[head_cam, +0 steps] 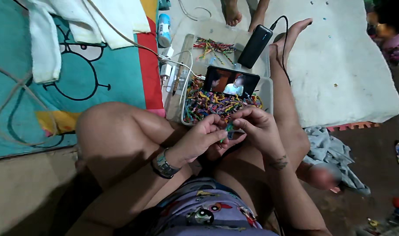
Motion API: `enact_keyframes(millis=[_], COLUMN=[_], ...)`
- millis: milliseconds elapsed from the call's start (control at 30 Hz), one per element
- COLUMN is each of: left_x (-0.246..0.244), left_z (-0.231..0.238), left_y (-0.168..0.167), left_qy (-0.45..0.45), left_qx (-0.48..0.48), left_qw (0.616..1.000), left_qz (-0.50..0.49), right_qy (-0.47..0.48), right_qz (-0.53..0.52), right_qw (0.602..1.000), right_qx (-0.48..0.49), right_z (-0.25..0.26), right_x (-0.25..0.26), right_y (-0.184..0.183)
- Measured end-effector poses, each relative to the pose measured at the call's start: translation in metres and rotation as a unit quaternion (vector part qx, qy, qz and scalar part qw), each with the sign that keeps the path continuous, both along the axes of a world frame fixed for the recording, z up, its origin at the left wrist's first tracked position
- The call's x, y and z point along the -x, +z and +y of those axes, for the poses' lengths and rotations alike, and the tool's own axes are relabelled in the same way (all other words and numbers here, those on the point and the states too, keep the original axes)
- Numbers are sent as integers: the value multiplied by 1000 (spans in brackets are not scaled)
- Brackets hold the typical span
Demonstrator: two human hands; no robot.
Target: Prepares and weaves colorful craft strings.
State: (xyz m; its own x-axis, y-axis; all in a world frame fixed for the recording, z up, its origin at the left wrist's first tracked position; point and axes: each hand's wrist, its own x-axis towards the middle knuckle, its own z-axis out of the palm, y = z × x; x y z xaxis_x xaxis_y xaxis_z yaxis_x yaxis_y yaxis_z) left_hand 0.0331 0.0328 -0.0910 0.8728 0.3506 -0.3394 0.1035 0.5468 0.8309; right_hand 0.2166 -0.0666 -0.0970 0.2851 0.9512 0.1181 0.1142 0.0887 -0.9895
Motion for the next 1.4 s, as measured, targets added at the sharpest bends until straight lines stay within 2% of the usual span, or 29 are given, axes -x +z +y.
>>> enact_keyframes(millis=[200,367,433,500,567,633,700,800,900,1000,1100,1133,1200,1233,1267,1300,1333,1400], left_x=[-2,-1,-2,-3,-3,-2,-2,0,4,7,6,5,1,0,-1,-1,-1,2], left_z=[-5,-6,-8,-10,-10,-10,-8,0,9,12,8,4,-5,-9,-12,-13,-12,-4], left_y=[-2,-4,-5,-7,-7,-7,-3,4,6,5,-2,-7,-14,-17,-19,-19,-18,-13], left_qy=[48,47,64,86,101,105,89,16,-67,-109,-80,-53,-1,16,25,26,20,-13], left_qx=[-61,-227,-289,-311,-296,-255,-172,-30,0,-87,-260,-354,-537,-602,-637,-644,-628,-543], left_qw=[997,973,955,947,950,961,981,999,998,990,962,934,843,798,770,765,778,840], left_qz=[-9,1,7,6,-2,-2,10,18,14,25,6,-10,-23,-22,-18,-13,-9,-8], right_qy=[8,-49,-73,-71,-55,-58,-81,-92,-31,31,10,-5,-31,-41,-49,-52,-46,-16], right_qz=[-62,-115,-72,16,81,85,16,-181,-287,-315,-236,-165,67,203,297,318,264,3], right_qw=[997,989,993,997,995,994,994,967,937,930,964,983,997,975,946,938,957,1000], right_qx=[-41,-76,-62,-31,-19,-28,-67,-154,-194,-187,-122,-85,23,80,117,127,108,12], right_z=[-6,-8,-9,-9,-9,-9,-10,-12,-17,-22,-25,-26,-27,-26,-24,-23,-25,-29], right_x=[12,23,28,32,34,37,39,33,23,16,23,28,38,39,40,39,38,33], right_y=[-6,-8,-9,-9,-12,-16,-21,-27,-21,-14,-17,-19,-16,-13,-11,-11,-14,-22])
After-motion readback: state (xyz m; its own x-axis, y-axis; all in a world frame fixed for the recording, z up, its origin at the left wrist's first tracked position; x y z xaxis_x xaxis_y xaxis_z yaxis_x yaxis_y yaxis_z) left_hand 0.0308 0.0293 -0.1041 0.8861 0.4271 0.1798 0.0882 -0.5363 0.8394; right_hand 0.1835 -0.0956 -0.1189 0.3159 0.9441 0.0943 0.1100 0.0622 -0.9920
